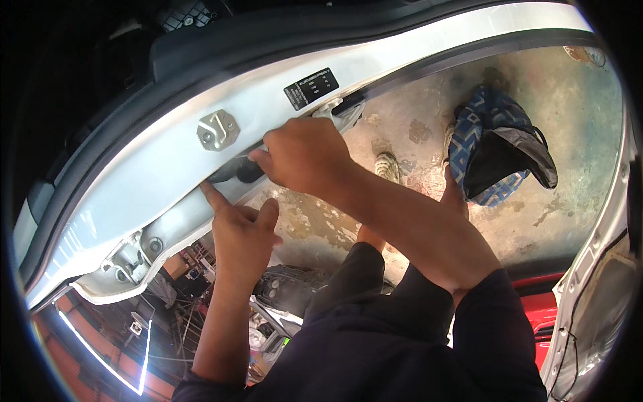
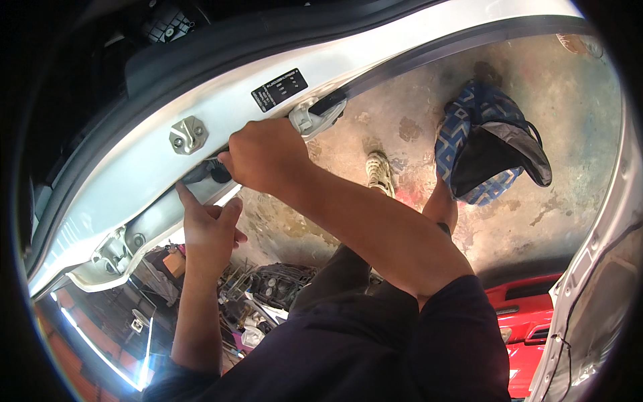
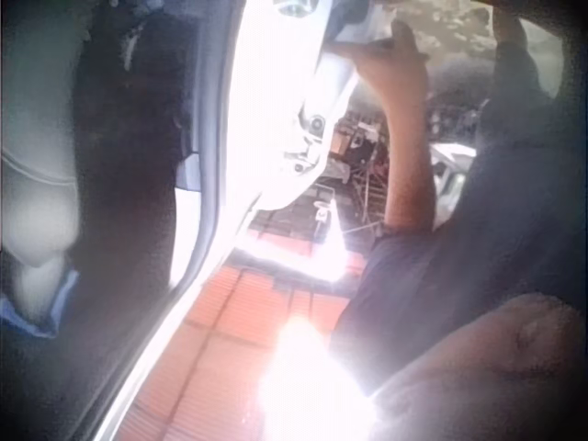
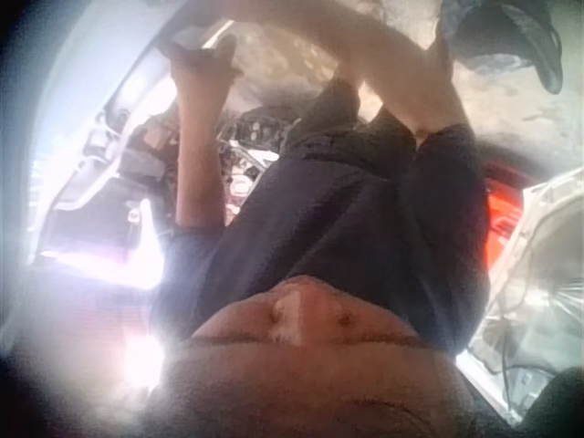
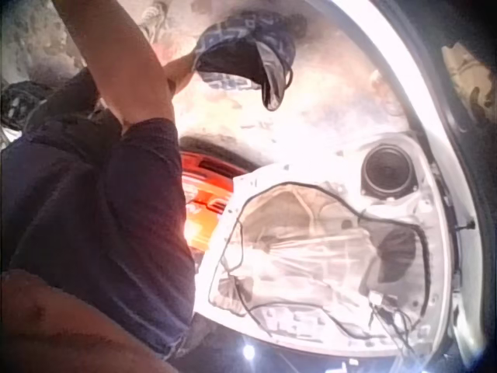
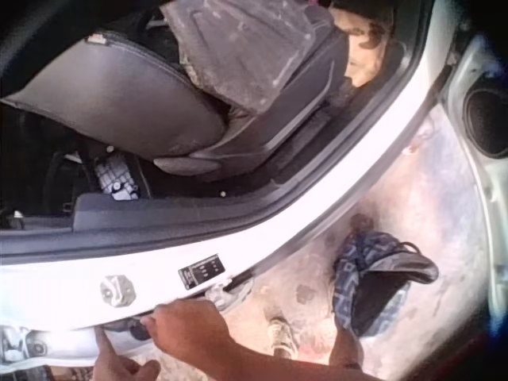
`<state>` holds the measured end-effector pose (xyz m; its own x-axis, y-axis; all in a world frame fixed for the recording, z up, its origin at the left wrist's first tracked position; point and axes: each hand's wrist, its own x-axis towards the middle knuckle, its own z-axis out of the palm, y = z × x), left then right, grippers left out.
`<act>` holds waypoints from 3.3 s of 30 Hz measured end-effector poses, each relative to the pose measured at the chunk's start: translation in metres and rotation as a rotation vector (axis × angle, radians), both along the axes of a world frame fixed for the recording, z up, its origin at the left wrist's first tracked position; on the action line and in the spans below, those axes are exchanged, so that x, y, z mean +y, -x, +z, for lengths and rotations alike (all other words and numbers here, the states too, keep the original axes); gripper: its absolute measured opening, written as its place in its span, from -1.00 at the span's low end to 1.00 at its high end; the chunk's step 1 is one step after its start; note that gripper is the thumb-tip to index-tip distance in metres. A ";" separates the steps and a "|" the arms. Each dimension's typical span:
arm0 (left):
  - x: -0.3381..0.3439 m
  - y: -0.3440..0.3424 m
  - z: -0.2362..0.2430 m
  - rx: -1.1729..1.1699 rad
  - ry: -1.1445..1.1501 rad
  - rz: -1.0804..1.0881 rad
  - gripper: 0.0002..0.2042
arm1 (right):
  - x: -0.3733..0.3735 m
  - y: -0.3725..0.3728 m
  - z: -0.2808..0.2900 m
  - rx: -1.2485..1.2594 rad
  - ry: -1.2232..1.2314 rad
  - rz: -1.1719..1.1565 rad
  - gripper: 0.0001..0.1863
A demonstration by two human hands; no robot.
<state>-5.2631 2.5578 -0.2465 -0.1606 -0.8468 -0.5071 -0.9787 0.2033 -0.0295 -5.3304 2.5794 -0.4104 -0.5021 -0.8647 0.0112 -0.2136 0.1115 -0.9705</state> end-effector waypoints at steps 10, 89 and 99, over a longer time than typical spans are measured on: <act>-0.001 -0.003 -0.001 -0.039 0.010 0.001 0.08 | 0.001 0.008 0.023 0.014 0.004 0.000 -0.75; -0.023 -0.055 -0.028 -0.083 -0.020 -0.670 -0.30 | 0.005 -0.001 0.072 -0.122 -0.478 0.183 -0.50; -0.016 -0.048 -0.023 -0.136 -0.021 -0.672 -0.25 | 0.011 -0.009 0.049 -0.282 -0.395 0.119 -0.48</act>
